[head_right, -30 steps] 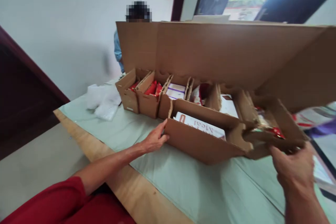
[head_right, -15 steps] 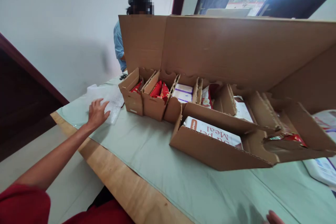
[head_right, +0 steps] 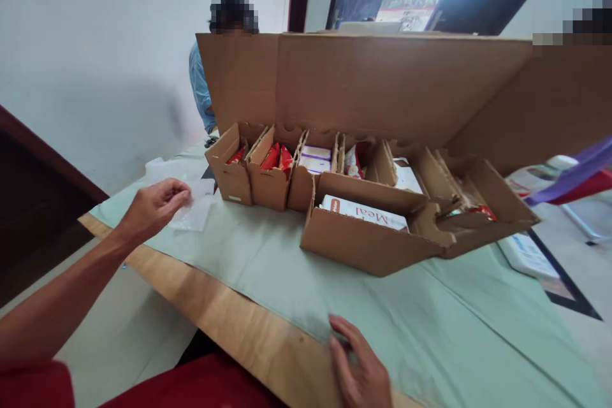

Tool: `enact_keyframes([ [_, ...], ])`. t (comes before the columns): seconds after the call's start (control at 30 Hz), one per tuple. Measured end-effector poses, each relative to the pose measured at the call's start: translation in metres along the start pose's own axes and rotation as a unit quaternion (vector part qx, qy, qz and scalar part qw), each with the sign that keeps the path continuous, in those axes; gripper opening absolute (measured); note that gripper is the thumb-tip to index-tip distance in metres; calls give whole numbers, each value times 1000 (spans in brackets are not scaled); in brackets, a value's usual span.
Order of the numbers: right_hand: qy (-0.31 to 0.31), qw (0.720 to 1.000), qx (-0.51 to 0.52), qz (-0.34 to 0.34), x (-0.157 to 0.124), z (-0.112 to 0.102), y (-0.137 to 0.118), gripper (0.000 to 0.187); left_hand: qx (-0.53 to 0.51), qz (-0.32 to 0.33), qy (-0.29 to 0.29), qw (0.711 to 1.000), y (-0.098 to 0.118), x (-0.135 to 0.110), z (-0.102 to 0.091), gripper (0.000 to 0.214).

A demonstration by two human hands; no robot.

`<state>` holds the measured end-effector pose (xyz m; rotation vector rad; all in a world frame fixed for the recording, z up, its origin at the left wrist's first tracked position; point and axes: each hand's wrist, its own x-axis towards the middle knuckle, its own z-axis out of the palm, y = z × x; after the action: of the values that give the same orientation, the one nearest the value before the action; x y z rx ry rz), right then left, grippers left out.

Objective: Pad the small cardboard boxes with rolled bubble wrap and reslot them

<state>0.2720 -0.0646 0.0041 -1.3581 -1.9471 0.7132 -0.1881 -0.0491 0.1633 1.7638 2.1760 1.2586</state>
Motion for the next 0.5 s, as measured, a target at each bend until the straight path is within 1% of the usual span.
enact_keyframes([
  [0.03, -7, 999, 23, -34, 8, 13, -21, 33, -94, -18, -26, 995, 22, -13, -9, 19],
  [0.07, -16, 997, 45, -68, 19, 25, -41, 41, -173, -31, -52, 983, 44, -23, -17, 19],
  [0.1, -30, 993, 64, -97, 30, 35, -58, 53, -228, -42, -79, 970, 64, -32, -24, 20],
  [0.13, -39, 988, 84, -126, 43, 42, -74, 68, -269, -50, -105, 956, 84, -38, -30, 20],
  [0.2, -66, 975, 140, -160, 70, 53, -100, 98, -332, -56, -149, 930, 118, -45, -35, 17],
  [0.23, -80, 965, 181, -169, 83, 57, -111, 110, -360, -56, -168, 916, 132, -47, -36, 16],
  [0.27, -100, 951, 232, -176, 94, 60, -120, 116, -387, -56, -187, 901, 145, -48, -36, 14],
  [0.3, -127, 932, 285, -184, 102, 65, -128, 116, -412, -55, -204, 886, 157, -49, -35, 13],
  [0.33, -169, 908, 332, -192, 109, 69, -135, 113, -432, -55, -221, 873, 168, -50, -35, 12],
  [0.4, -283, 844, 411, -196, 111, 78, -141, 95, -459, -53, -242, 853, 183, -51, -35, 11],
  [0.43, -344, 809, 439, -189, 108, 79, -141, 83, -466, -53, -237, 851, 187, -51, -35, 11],
  [0.47, -396, 776, 459, -173, 102, 78, -138, 71, -469, -54, -217, 854, 187, -50, -36, 12],
  [0.5, -432, 754, 472, -151, 94, 73, -132, 62, -469, -59, -185, 862, 184, -48, -37, 12],
])
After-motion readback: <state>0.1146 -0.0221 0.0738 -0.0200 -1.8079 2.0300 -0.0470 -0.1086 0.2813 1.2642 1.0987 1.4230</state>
